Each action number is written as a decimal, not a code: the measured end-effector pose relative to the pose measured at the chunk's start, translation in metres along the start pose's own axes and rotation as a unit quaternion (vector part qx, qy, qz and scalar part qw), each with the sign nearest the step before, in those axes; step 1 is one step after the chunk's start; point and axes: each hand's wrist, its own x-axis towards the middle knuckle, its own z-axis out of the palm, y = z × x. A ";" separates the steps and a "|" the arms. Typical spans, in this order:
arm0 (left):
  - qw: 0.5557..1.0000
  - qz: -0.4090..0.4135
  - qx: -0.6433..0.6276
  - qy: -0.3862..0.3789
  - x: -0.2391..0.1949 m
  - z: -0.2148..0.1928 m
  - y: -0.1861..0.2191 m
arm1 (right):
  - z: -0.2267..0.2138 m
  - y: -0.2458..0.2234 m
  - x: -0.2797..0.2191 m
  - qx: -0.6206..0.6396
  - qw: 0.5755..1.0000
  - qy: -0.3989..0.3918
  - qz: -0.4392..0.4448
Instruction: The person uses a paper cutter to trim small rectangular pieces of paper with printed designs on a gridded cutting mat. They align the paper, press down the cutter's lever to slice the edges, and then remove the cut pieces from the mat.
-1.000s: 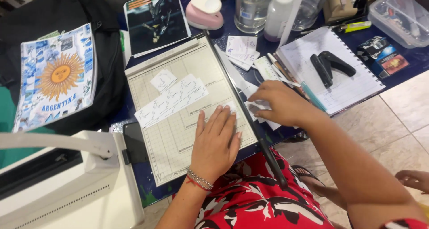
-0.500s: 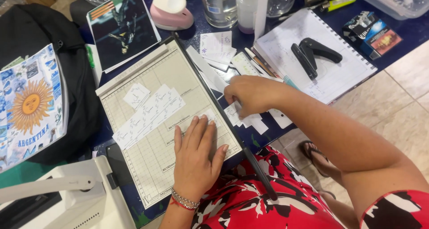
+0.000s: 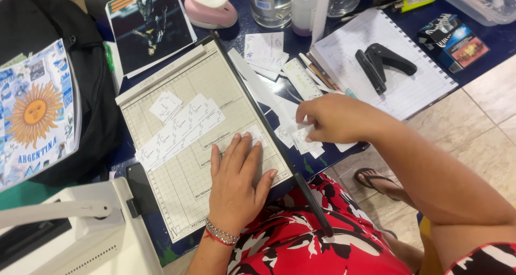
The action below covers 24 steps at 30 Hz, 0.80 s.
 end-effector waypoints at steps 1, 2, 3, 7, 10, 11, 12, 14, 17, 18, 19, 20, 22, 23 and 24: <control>1.000 -0.006 -0.001 0.003 -0.001 0.000 0.000 | 0.004 0.000 0.000 -0.005 1.000 -0.003 -0.002; 1.000 -0.003 -0.004 0.001 -0.001 0.001 0.000 | 0.007 0.000 -0.001 -0.029 1.000 0.004 0.003; 1.000 0.001 -0.006 0.000 -0.001 0.000 -0.001 | 0.010 -0.001 -0.001 -0.053 0.998 0.012 0.007; 0.999 -0.012 -0.024 0.018 -0.006 0.010 -0.004 | 0.002 -0.014 -0.005 -0.070 0.996 0.046 -0.028; 0.999 -0.005 -0.029 0.023 -0.006 0.011 -0.006 | 0.002 -0.011 0.002 -0.075 0.995 0.060 -0.026; 0.999 -0.004 -0.029 0.021 -0.006 0.011 -0.006 | 0.001 -0.012 0.002 -0.068 0.996 0.053 -0.023; 0.999 -0.004 -0.029 0.019 -0.007 0.012 -0.007 | 0.000 -0.013 0.002 -0.061 0.997 0.045 -0.020; 0.999 -0.004 -0.032 0.019 -0.007 0.011 -0.007 | -0.004 -0.010 0.003 -0.040 0.999 0.025 -0.026; 0.999 -0.001 -0.033 0.019 -0.006 0.011 -0.007 | -0.013 -0.017 0.005 -0.005 0.999 0.000 -0.049; 0.999 0.001 -0.032 0.018 -0.006 0.010 -0.007 | -0.016 -0.020 0.005 0.010 0.998 -0.006 -0.067; 0.999 0.003 -0.032 0.017 -0.006 0.010 -0.007 | -0.015 -0.025 0.008 0.011 0.998 -0.005 -0.066; 0.999 0.001 -0.031 0.013 -0.006 0.011 -0.007 | -0.015 -0.029 0.011 -0.006 0.997 -0.010 -0.079; 0.999 0.000 -0.030 0.011 -0.006 0.010 -0.007 | -0.014 -0.036 0.019 -0.024 0.995 -0.012 -0.093; 0.999 -0.003 -0.033 0.011 -0.006 0.009 -0.006 | -0.013 -0.038 0.024 -0.045 0.994 -0.015 -0.095; 0.999 -0.006 -0.036 0.010 -0.006 0.009 -0.006 | -0.011 -0.040 0.029 -0.067 0.993 -0.018 -0.097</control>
